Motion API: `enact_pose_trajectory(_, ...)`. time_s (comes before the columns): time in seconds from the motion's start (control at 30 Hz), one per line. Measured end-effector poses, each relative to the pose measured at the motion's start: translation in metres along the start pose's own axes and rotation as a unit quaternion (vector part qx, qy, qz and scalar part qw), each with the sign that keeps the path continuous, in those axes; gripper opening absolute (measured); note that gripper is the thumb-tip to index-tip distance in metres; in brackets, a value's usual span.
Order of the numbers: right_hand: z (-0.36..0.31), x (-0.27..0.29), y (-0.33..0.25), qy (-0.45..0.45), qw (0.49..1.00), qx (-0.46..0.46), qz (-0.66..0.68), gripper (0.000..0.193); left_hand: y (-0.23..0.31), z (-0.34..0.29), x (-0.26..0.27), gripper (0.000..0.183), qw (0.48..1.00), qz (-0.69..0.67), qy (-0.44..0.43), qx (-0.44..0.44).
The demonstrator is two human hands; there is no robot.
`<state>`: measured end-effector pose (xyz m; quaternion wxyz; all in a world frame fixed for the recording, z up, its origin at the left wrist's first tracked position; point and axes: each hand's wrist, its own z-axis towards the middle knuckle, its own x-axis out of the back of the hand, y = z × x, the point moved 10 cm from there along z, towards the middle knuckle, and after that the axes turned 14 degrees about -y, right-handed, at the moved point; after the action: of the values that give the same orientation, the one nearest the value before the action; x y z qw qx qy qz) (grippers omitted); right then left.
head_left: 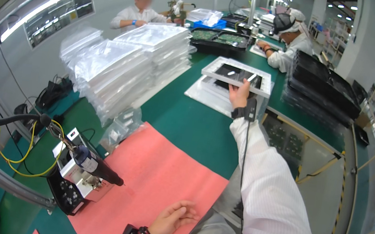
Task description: Assembling components of a screen or electronic panel on a production line.
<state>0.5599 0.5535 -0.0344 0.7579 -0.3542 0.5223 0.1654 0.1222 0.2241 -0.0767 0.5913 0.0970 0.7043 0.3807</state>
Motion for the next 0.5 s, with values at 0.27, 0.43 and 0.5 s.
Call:
enact_pose_trajectory(0.27, -0.011, 0.015, 0.002, 0.087, 0.993, -0.071, -0.032, 0.028, -0.002, 0.001, -0.001, 0.032, 1.0, 0.01, -0.004, 0.008)
enact_pose_trajectory(0.43, -0.018, 0.004, 0.025, 0.063, 0.994, -0.091, -0.014, 0.03, 0.003, -0.003, 0.003, 0.031, 1.0, 0.015, 0.007, -0.005)
enact_pose_trajectory(0.5, -0.015, 0.011, 0.02, 0.042, 0.997, -0.071, -0.007, 0.029, 0.0, -0.002, 0.002, 0.031, 1.0, 0.01, 0.002, -0.003)
